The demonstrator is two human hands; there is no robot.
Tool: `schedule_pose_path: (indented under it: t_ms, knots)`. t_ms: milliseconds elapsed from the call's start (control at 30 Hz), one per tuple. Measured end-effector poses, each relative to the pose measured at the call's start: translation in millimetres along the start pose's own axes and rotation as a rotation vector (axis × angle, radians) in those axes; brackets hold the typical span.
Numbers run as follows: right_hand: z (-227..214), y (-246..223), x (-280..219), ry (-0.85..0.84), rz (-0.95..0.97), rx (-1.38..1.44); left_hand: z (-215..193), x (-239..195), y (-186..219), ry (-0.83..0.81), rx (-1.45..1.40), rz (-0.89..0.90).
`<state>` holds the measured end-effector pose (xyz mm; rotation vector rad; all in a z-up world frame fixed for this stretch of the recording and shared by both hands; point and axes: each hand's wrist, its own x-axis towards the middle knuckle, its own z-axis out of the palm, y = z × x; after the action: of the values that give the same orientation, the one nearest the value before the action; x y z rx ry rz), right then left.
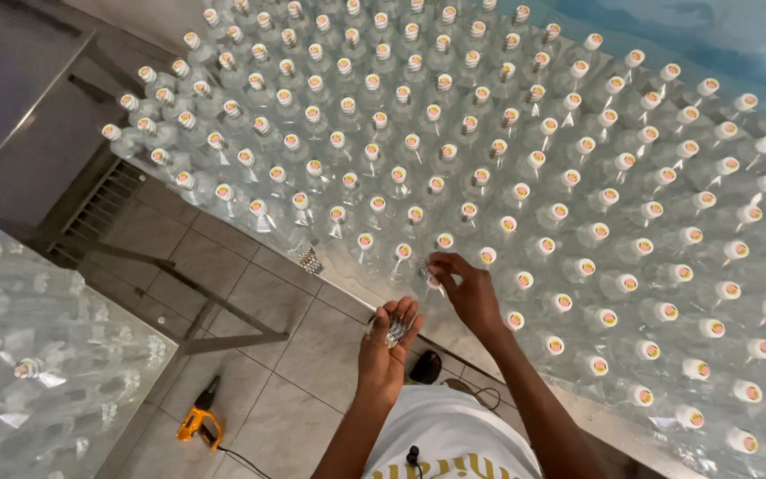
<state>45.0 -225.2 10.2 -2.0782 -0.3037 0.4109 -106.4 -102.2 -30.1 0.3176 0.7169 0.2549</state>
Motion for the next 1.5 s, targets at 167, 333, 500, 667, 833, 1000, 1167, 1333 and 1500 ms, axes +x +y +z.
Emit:
schedule_pose_path:
  t_ms: [167, 333, 500, 667, 833, 1000, 1167, 1333, 1500]
  knots:
    - [-14.1, 13.4, -1.2, -0.126, -0.094, -0.138, -17.8, -2.3, -1.0, 0.054, -0.041, 0.037]
    - [-37.3, -10.4, -2.7, -0.278, -0.080, -0.233, -18.0, -12.6, -2.7, 0.066, -0.016, 0.048]
    - [-45.6, -21.3, 0.9, -0.369, -0.054, -0.253, -17.9, -15.3, -3.8, 0.023, -0.029, 0.041]
    - [-37.9, 5.3, 1.8, -0.393, -0.149, -0.385, -20.3, -7.8, 3.3, -0.014, -0.005, 0.026]
    - [-36.3, -6.0, -6.4, -0.363, -0.138, -0.429, -0.4, 2.2, 24.0, -0.014, 0.056, -0.030]
    - [-17.9, 4.7, -4.9, -0.254, -0.204, -0.420, 4.2, 23.8, 40.2, -0.114, 0.066, -0.071]
    - [-11.0, -51.1, -26.5, -0.127, -0.181, -0.373, 34.6, 26.4, 75.3, -0.154, 0.126, -0.138]
    - [39.7, -74.1, -33.6, 0.130, -0.239, -0.161, 52.3, 40.4, 87.7, -0.241, 0.155, -0.202]
    - [69.8, -91.5, -35.9, 0.262, 0.054, 0.050, 57.1, 38.3, 100.6, -0.315, 0.259, -0.264]
